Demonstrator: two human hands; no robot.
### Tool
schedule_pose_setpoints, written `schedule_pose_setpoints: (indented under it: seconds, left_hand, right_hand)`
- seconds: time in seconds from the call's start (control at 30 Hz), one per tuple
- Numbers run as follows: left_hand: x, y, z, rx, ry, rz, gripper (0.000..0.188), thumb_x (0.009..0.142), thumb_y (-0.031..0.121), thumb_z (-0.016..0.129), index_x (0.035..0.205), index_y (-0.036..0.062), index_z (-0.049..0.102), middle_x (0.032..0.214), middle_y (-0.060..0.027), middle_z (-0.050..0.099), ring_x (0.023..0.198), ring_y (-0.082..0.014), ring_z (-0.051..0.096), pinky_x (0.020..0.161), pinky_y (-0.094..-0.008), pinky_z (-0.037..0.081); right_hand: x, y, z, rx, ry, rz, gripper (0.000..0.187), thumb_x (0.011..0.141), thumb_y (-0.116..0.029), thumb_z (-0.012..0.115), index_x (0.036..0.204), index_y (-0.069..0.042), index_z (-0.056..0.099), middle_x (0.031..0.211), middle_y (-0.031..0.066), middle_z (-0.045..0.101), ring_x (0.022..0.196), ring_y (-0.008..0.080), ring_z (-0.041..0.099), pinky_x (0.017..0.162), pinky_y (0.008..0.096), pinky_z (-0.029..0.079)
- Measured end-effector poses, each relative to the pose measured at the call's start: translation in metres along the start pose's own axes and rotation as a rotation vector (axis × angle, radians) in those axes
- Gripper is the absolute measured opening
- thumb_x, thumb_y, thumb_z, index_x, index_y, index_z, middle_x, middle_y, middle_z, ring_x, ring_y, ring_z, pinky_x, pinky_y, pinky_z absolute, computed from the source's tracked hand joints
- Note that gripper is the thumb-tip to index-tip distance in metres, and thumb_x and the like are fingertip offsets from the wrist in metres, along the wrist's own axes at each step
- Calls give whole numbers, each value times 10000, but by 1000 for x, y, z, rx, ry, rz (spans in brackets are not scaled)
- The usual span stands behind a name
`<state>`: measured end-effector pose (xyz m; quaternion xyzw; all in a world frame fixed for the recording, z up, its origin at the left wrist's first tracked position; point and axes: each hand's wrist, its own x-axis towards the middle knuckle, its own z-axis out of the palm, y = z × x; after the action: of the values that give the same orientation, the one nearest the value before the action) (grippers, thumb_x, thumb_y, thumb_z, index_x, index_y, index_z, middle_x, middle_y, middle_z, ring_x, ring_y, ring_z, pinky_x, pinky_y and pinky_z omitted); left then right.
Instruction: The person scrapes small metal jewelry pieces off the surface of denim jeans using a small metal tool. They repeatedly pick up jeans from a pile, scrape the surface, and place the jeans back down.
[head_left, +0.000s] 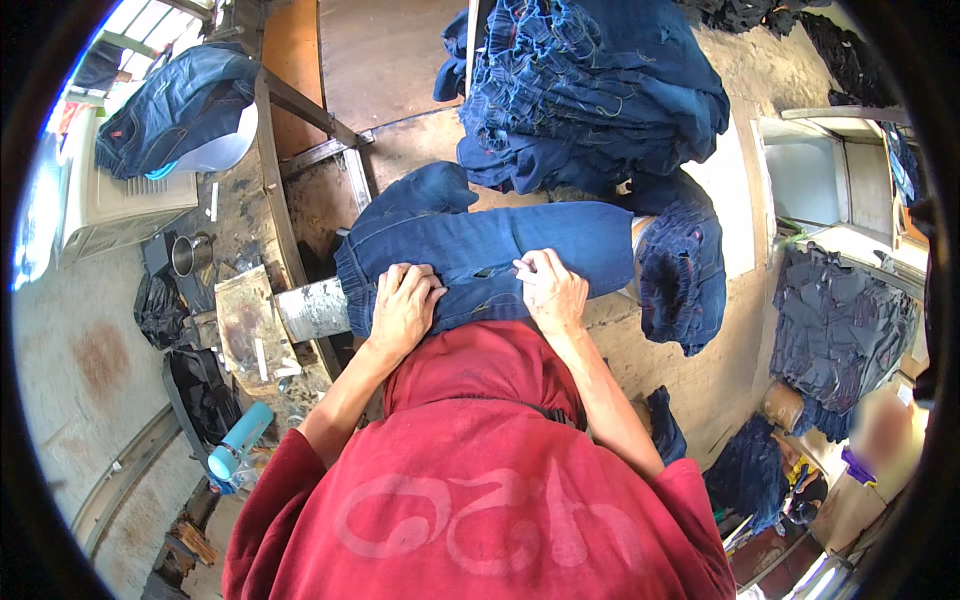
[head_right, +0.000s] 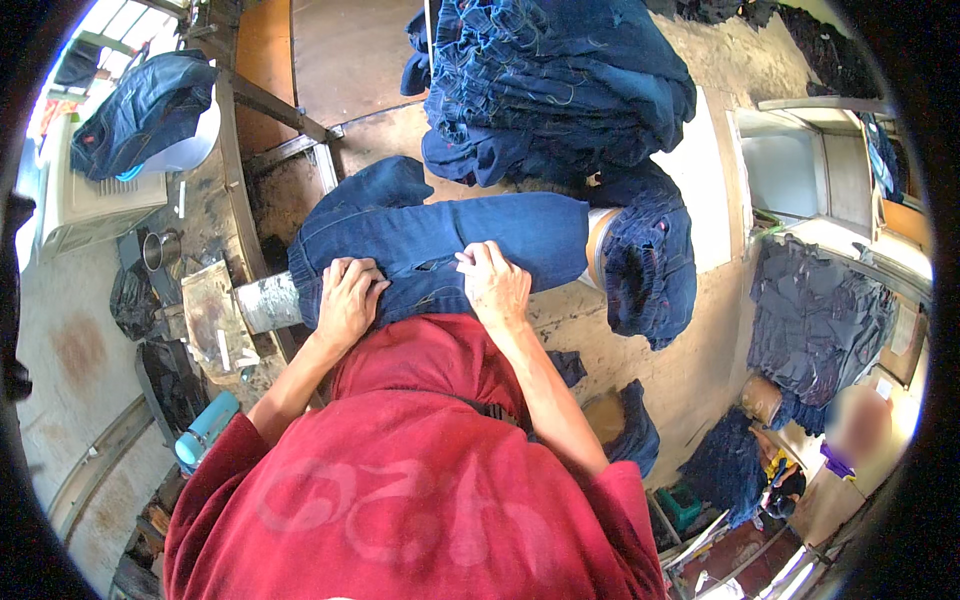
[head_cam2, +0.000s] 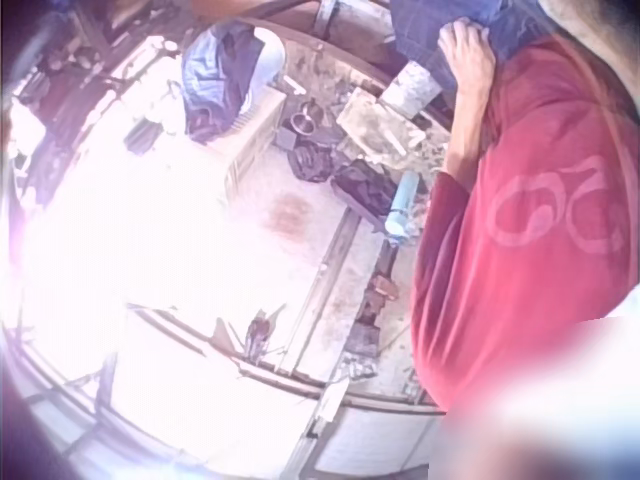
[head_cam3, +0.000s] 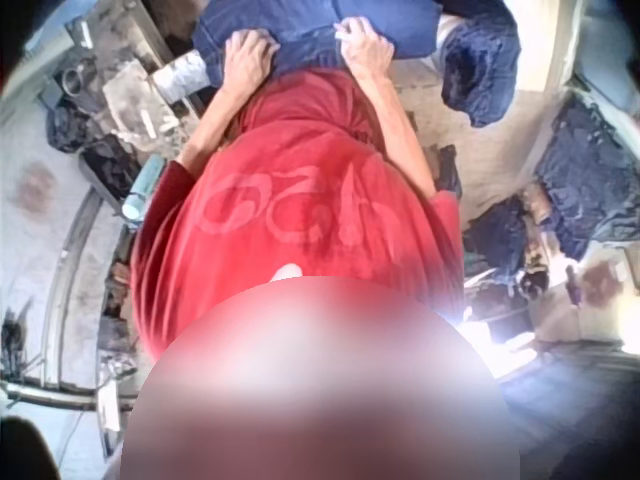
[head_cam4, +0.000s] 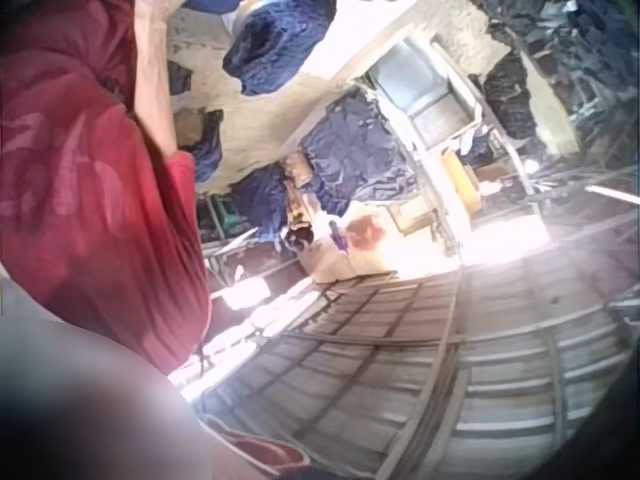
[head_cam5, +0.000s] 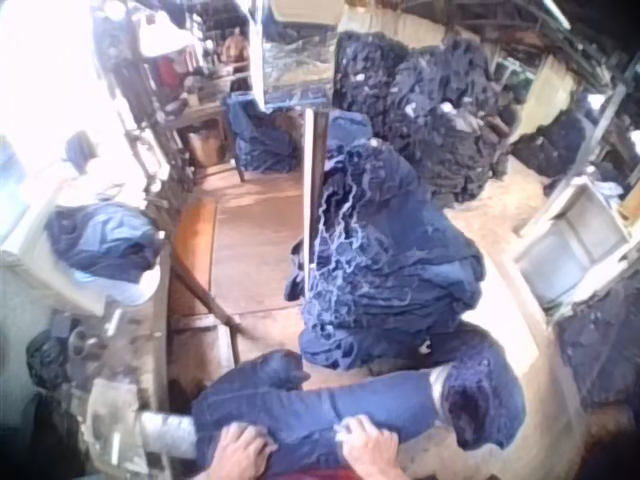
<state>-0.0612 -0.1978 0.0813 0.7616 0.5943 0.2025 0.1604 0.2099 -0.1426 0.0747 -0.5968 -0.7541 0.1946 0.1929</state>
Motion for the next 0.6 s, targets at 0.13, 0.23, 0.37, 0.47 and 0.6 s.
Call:
schedule_pose_setpoints:
  seconds: [0.13, 0.23, 0.37, 0.47, 0.6]
  left_hand:
    - [1, 25, -9, 43, 59, -41, 189, 896, 169, 813, 1022, 88, 697, 1178, -53, 659, 1104, -309, 583, 917, -452, 451]
    - [6, 53, -22, 57, 113, -127, 174, 924, 177, 806, 1023, 74, 707, 1126, -78, 685, 1038, -304, 636, 885, -448, 492]
    - [27, 87, -15, -513, -227, -601, 347, 935, 189, 806, 1205, -16, 730, 1080, -173, 768, 826, -309, 728, 802, -409, 587]
    - [47, 86, 4, -812, -368, -764, 505, 960, 214, 784, 1362, -75, 681, 1179, -159, 790, 750, -178, 694, 713, -330, 564]
    - [40, 74, 16, -1171, -348, -945, 375, 1007, 245, 750, 1244, -45, 721, 987, -82, 764, 624, -101, 581, 609, -275, 487]
  right_hand:
    - [1, -5, -10, 324, -90, 124, 182, 997, -218, 772, 1023, -43, 728, 937, 131, 761, 748, 366, 738, 679, 422, 565]
    - [8, -8, -12, 494, -139, 160, 230, 1006, -241, 782, 1013, -16, 737, 838, 158, 753, 700, 297, 719, 673, 399, 543]
    - [13, -4, -18, 527, -252, 241, 255, 997, -257, 791, 1026, -6, 755, 950, 194, 787, 862, 375, 771, 744, 422, 577]
    - [11, -2, -24, 582, -280, 255, 274, 996, -257, 798, 1035, 11, 760, 928, 201, 787, 843, 329, 778, 735, 400, 575]
    - [6, 0, -27, 605, -306, 262, 269, 993, -246, 804, 1022, 17, 756, 860, 173, 769, 738, 223, 723, 697, 374, 556]
